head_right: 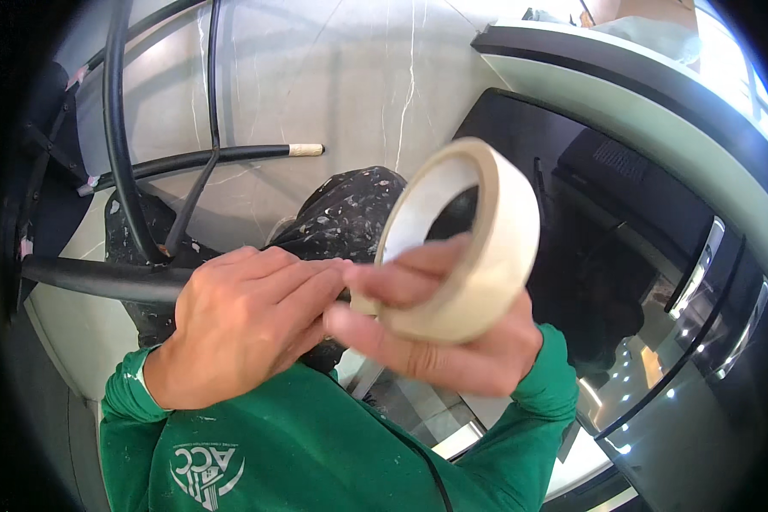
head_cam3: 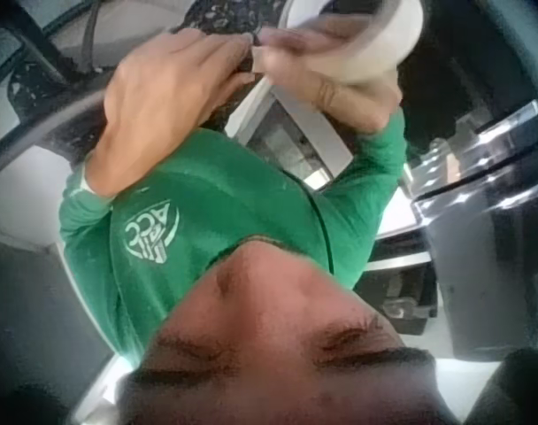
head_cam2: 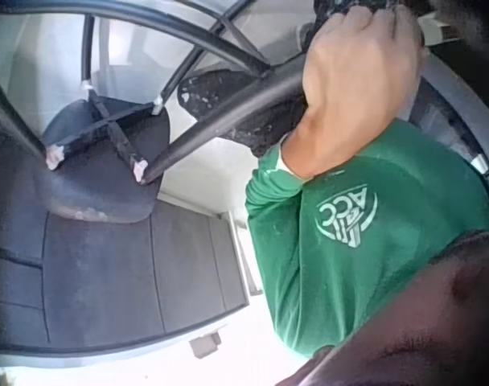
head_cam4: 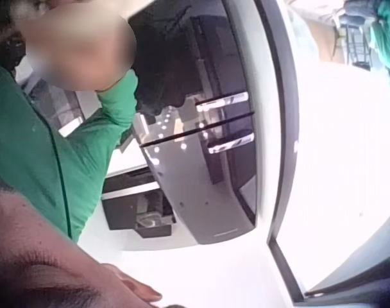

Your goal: The person applies masking tape to the gold-colored tips of a black bar stool's legs, wrapping the tape around each tip one at a time.

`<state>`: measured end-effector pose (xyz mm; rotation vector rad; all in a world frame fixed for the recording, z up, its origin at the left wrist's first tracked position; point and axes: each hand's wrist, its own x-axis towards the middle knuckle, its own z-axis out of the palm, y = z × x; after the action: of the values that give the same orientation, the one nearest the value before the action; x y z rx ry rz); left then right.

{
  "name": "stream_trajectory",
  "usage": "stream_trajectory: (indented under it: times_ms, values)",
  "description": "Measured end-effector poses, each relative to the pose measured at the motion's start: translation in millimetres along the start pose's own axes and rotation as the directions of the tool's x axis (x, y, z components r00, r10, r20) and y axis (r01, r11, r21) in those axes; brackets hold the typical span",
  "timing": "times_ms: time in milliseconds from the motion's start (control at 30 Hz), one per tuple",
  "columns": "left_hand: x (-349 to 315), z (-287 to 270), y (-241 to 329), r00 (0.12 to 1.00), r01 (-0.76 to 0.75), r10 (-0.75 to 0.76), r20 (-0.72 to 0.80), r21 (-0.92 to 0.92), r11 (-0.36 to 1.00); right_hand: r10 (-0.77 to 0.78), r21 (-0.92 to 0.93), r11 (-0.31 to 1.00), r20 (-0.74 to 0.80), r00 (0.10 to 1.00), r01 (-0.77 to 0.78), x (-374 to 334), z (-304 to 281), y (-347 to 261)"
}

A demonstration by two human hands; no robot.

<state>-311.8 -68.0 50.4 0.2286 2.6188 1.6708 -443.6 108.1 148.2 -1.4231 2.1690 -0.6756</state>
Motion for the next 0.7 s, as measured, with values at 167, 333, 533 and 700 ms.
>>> stream_trajectory:
  times_ms: [167,333,533,700]
  values:
    - [2.0,-6.4,-0.3,0.998,0.026,-0.025,0.059,-0.028,0.999,-0.086,-0.027,0.996,0.006,0.996,0.086,17.6,-1.1,13.0]
    - [0.8,-4.5,0.7,0.999,0.038,-0.037,0.020,-0.027,0.999,-0.060,-0.048,0.997,0.023,0.998,0.061,16.9,-4.9,3.1]
    - [2.7,-7.7,1.8,0.997,0.054,-0.051,0.058,-0.056,0.997,-0.078,-0.110,0.991,-0.039,0.996,0.073,18.0,2.0,19.8]
    - [1.9,-6.2,1.7,0.998,0.051,-0.049,0.041,-0.066,0.996,-0.066,-0.136,0.989,-0.061,0.996,0.058,20.0,6.5,24.0]
